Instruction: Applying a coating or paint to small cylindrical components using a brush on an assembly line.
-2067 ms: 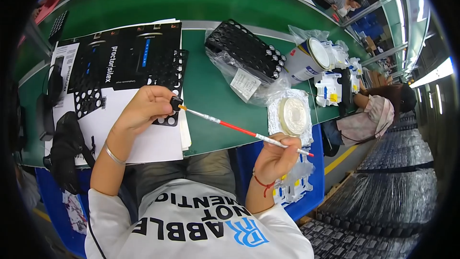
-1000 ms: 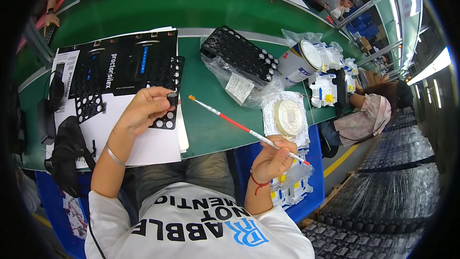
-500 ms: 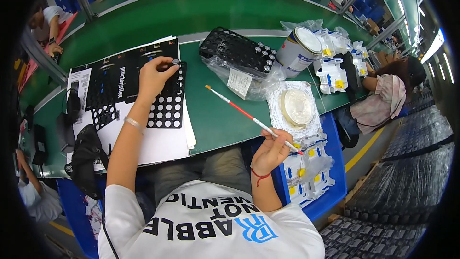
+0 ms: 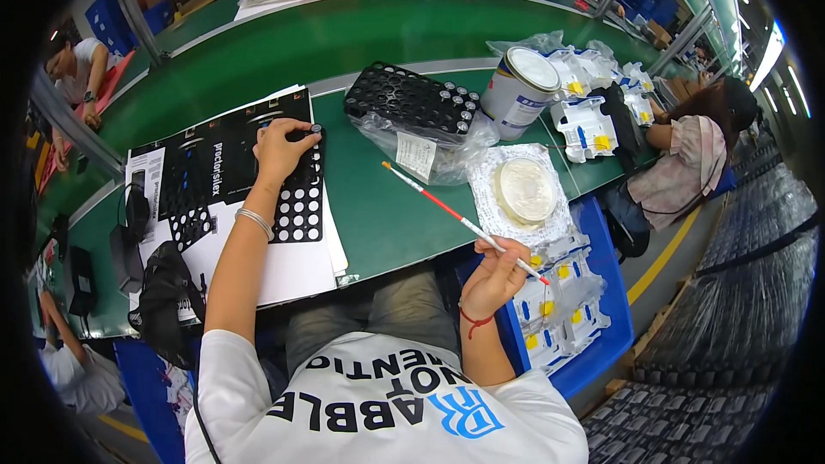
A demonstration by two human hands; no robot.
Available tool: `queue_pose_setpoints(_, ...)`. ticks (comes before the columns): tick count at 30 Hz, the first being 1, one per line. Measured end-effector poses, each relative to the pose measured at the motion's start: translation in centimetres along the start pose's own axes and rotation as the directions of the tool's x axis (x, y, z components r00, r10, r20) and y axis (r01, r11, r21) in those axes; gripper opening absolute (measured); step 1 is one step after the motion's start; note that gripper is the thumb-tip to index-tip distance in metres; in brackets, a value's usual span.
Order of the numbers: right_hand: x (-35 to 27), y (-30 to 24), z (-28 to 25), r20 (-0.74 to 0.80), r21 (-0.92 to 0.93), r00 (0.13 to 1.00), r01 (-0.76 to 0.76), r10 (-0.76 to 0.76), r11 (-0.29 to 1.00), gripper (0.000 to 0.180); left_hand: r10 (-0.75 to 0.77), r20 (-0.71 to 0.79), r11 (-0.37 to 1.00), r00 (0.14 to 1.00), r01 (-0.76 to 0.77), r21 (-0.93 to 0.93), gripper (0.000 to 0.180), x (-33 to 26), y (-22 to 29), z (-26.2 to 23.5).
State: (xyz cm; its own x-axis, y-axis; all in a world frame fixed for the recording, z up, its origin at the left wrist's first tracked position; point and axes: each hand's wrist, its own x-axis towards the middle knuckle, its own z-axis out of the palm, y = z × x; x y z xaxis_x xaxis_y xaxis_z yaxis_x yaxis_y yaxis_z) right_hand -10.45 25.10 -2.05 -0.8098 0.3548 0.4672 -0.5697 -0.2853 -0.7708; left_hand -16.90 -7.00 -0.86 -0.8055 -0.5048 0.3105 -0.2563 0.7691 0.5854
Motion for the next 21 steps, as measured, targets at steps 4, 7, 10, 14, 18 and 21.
queue_pose_setpoints(4,0.0,-0.1,0.0,-0.007,-0.011,1.0,0.0,0.0,1.0,0.023,-0.027,0.041,1.0,0.999,0.027,-0.001,0.027,0.2,-0.2,-0.2)
queue_pose_setpoints(7,0.1,-0.1,0.0,-0.006,-0.014,1.0,0.0,0.0,1.0,0.024,-0.037,0.078,0.998,0.996,0.033,0.053,0.043,-0.1,0.2,-0.6)
queue_pose_setpoints(10,0.1,-0.1,0.1,-0.01,-0.005,1.0,-0.004,0.004,1.0,0.024,-0.022,0.067,0.989,0.997,0.012,0.149,0.069,-1.1,0.2,-0.7)
queue_pose_setpoints(14,0.1,-0.3,0.4,0.009,-0.013,1.0,-0.002,0.002,1.0,0.024,-0.035,0.027,0.963,0.999,0.027,0.267,0.087,-2.3,-0.2,-1.3)
queue_pose_setpoints(18,0.0,-0.4,0.4,-0.008,-0.009,1.0,0.011,-0.012,1.0,0.024,-0.16,0.03,0.95,0.987,0.146,0.275,0.091,-2.8,-0.7,-3.0)
queue_pose_setpoints(21,0.3,-0.5,-0.1,-0.008,0.004,1.0,0.019,-0.019,1.0,0.024,-0.189,0.049,0.936,0.981,0.165,0.309,0.096,-2.6,-1.1,-4.2)
